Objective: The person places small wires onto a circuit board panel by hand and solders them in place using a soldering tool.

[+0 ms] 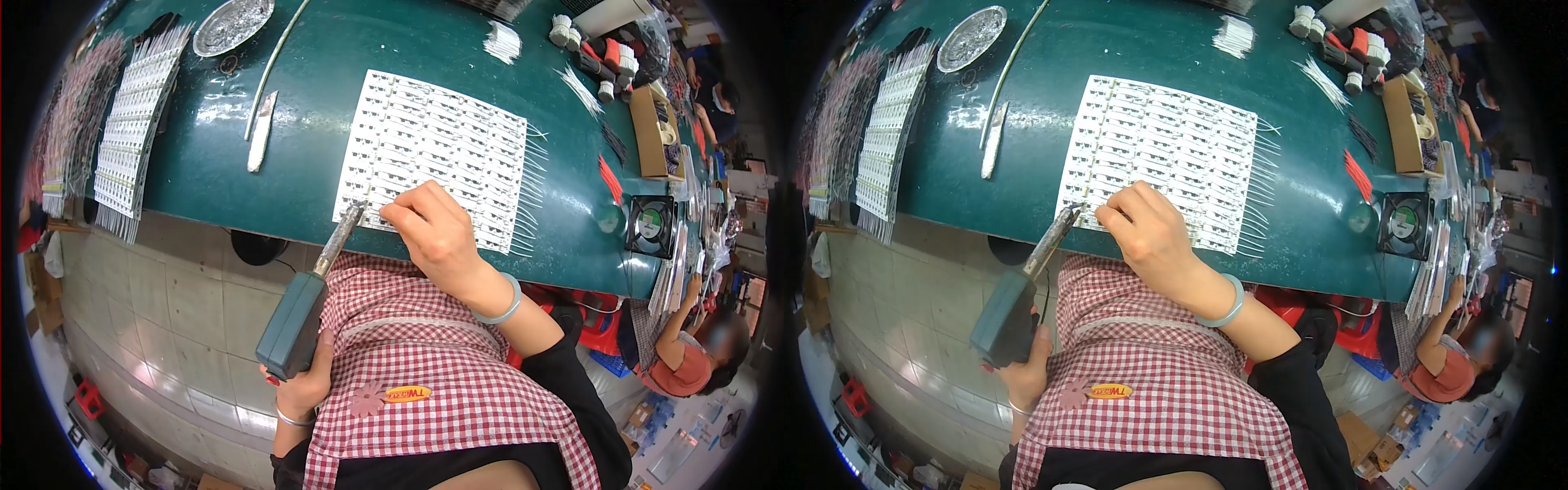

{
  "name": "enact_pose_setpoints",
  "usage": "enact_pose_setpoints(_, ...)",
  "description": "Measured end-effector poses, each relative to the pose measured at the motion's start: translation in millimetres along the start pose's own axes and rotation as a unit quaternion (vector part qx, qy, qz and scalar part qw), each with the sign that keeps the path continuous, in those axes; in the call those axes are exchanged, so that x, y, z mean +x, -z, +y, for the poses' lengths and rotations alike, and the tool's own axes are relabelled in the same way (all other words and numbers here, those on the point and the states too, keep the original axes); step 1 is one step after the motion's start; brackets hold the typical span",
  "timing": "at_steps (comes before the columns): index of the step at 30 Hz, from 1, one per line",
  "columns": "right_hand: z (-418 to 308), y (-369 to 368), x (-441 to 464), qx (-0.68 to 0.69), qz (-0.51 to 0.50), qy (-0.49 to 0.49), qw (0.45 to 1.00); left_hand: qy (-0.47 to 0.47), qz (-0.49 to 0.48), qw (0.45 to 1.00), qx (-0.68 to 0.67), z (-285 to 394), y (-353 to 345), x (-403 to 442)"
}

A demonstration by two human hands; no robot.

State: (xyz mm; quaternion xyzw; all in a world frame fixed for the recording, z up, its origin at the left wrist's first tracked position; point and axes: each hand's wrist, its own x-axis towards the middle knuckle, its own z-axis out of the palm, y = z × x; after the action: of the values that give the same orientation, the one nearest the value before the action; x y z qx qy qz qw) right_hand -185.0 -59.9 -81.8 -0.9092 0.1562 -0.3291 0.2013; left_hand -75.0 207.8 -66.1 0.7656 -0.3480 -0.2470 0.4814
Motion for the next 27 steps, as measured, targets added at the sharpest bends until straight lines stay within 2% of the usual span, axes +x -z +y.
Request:
enact_pose_setpoints(3, 1.0, -0.9, -0.7, -0.002, -0.002, -0.001, 1.0, 0.012, 0.001, 1.0, 0.001, 3.8, -0.7, 1.1)
enact_pose_setpoints(6, 1.1, -1.0, -0.3, -0.003, -0.002, -0.001, 1.0, -0.013, 0.062, 0.998, 0.018, 16.9, -8.2, 14.8)
enact_pose_setpoints(9, 1.1, -0.8, -0.5, -0.006, -0.005, 0.0, 1.0, 0.05, -0.029, 0.998, 0.01, 8.9, 3.3, 2.5)
enact_pose_setpoints(12, 0.6, -0.4, -0.6, -0.005, -0.008, 0.0, 1.0, 0.034, -0.027, 0.999, 0.022, 11.2, 3.4, 4.1)
enact_pose_setpoints(15, 0.5, -0.3, -1.0, -0.007, -0.009, 0.0, 1.0, -0.053, 0.051, 0.995, 0.061, 18.8, -6.8, 17.7)
enact_pose_setpoints(18, 1.3, -1.6, -1.9, -0.01, -0.011, -0.003, 1.0, -0.028, 0.041, 0.997, 0.053, 12.9, -4.7, 13.9)
enact_pose_setpoints(21, 1.6, -1.7, -2.5, -0.01, -0.013, -0.005, 1.0, 0.032, 0.008, 0.999, -0.031, -8.7, 0.2, -7.4)
enact_pose_setpoints(25, 0.9, -1.4, -2.6, -0.01, -0.015, -0.008, 1.0, 0.026, 0.042, 0.998, -0.035, -2.3, -2.1, -4.2)
enact_pose_setpoints(27, 0.7, -1.0, -2.2, -0.012, -0.016, -0.008, 1.0, 0.072, 0.073, 0.994, -0.042, 12.2, -4.2, 1.5)
